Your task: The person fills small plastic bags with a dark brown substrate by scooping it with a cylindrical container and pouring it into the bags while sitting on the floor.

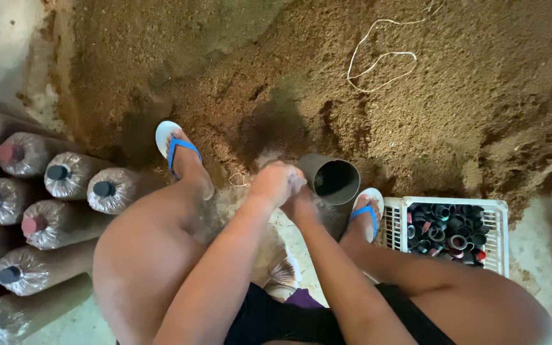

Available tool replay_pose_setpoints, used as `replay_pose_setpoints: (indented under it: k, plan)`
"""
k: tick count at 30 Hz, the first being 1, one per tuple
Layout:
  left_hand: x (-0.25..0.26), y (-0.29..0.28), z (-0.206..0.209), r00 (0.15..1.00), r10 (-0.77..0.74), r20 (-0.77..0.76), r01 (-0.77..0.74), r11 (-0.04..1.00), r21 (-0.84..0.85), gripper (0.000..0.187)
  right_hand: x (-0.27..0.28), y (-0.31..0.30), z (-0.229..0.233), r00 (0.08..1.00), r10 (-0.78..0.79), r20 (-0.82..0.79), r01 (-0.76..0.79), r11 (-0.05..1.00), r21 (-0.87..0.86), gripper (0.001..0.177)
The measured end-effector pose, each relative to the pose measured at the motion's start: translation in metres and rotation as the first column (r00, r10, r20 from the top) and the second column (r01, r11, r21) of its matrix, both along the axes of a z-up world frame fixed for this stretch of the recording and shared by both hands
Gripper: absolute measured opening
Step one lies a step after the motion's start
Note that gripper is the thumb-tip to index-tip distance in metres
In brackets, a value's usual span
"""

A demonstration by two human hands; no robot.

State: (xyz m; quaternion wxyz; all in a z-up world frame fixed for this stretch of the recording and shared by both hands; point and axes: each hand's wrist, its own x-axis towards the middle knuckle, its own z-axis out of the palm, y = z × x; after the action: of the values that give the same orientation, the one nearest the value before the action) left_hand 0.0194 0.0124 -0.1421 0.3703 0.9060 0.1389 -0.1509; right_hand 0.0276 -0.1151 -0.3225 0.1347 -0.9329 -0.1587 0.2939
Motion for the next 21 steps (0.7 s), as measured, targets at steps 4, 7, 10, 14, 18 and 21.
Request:
replay_pose_setpoints:
  k: [4,7,10,14,18,21]
  plan:
    - [-0.007,0.001,-0.003,1.000,-0.002,0.020,0.002,0.999,0.039,0.010,0.027,0.008,-0.047,0.999,-0.041,-0.015,0.042,0.989,0.140,0.090]
    - [-0.013,0.004,-0.029,0.982,-0.098,0.164,0.079,0.990,0.114,0.014,0.023,0.014,-0.034,0.995,-0.086,-0.057,0.100,0.938,0.331,0.079]
    - [-0.019,0.006,-0.007,0.995,-0.038,0.095,0.031,0.997,0.076,0.012,0.003,0.015,-0.009,0.991,-0.131,0.040,0.100,0.890,0.444,0.076]
    - [-0.023,0.019,0.102,0.993,-0.115,-0.024,0.117,0.990,0.083,0.055,0.010,0.016,-0.079,0.928,-0.041,0.369,-0.066,0.959,0.274,0.060]
    - [-0.017,0.029,0.104,0.970,-0.182,-0.163,0.208,0.965,0.162,0.097,0.014,0.013,-0.103,0.956,-0.048,0.289,-0.034,0.962,0.273,0.066]
    - [-0.026,0.017,0.087,0.972,-0.235,-0.020,0.235,0.964,0.125,0.048,0.010,0.005,-0.113,0.973,-0.046,0.224,-0.015,0.965,0.261,0.071]
